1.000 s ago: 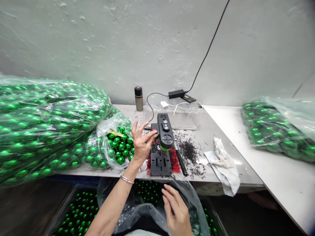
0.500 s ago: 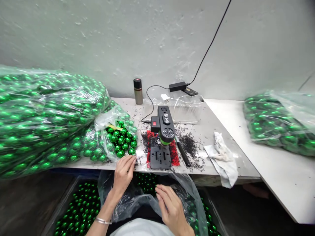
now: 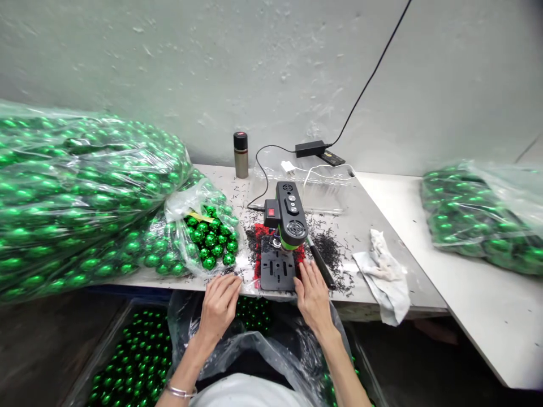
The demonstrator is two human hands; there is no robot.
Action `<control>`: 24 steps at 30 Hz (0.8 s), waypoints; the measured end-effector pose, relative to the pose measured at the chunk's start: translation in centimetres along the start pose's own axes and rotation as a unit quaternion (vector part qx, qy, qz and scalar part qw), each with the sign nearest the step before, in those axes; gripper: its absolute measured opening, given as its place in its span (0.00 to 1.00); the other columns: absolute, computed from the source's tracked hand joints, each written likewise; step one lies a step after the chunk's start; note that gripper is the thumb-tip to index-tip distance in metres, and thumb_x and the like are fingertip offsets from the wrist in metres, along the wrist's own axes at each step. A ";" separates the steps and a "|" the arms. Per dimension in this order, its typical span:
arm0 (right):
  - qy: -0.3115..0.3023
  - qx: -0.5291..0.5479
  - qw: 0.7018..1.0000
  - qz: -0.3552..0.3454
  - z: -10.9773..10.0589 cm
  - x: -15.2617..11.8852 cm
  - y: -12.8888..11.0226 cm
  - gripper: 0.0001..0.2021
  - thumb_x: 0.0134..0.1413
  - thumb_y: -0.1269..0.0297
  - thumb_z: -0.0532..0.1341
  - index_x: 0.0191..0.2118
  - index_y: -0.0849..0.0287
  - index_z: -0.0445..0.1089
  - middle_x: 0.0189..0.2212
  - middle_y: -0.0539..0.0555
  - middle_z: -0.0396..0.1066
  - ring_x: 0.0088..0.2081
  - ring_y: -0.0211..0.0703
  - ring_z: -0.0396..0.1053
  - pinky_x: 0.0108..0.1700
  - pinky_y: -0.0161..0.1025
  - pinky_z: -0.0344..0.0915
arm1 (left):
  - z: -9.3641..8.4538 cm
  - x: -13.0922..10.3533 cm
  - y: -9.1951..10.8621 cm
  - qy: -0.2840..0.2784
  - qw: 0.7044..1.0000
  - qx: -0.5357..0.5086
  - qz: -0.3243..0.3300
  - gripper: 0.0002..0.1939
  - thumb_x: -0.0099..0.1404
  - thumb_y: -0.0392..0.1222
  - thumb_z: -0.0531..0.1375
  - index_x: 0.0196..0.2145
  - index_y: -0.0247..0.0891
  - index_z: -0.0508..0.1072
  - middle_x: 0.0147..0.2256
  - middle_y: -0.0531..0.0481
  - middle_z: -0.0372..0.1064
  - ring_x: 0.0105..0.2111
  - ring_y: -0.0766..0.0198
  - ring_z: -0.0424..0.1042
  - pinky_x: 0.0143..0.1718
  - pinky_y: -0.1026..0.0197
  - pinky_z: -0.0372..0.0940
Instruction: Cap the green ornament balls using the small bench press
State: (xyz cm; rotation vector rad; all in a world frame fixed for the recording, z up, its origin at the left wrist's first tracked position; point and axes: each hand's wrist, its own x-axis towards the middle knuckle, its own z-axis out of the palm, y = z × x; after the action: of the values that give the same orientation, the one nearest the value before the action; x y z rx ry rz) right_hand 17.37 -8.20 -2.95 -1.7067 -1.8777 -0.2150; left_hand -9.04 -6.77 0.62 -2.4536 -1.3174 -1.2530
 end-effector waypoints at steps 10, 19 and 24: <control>-0.026 0.022 0.999 -0.026 1.1 1.7 -0.2 0.20 0.67 0.58 0.49 0.60 0.52 0.66 0.63 0.57 0.62 0.67 0.51 0.54 0.62 0.53 0.59 | 1.0 1.7 0.4 0.001 1.000 -0.002 -0.014 0.10 0.69 0.32 0.56 0.46 0.37 0.74 0.44 0.43 0.75 0.48 0.54 0.72 0.52 0.46 0.65; 0.018 0.037 0.999 -0.007 1.1 2.1 -1.7 0.19 0.67 0.61 0.49 0.58 0.56 0.66 0.61 0.61 0.64 0.66 0.52 0.55 0.60 0.54 0.62 | 3.8 2.1 1.8 -0.136 0.990 -0.024 0.008 0.17 0.69 0.42 0.56 0.54 0.41 0.73 0.57 0.39 0.67 0.59 0.47 0.61 0.57 0.40 0.60; 0.068 0.022 0.996 0.059 1.1 1.6 -1.3 0.21 0.67 0.60 0.49 0.60 0.62 0.63 0.58 0.66 0.66 0.64 0.55 0.58 0.59 0.58 0.63 | 5.6 2.8 1.2 -0.125 0.991 0.042 -0.035 0.20 0.70 0.44 0.55 0.57 0.37 0.70 0.59 0.35 0.64 0.61 0.44 0.59 0.59 0.37 0.57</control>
State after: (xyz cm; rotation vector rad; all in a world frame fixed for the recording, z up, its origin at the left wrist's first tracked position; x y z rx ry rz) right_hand 15.77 -6.51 -2.70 -1.7217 -1.6675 -0.2346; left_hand -3.81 -3.32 -0.79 -2.5917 -1.4913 -0.9035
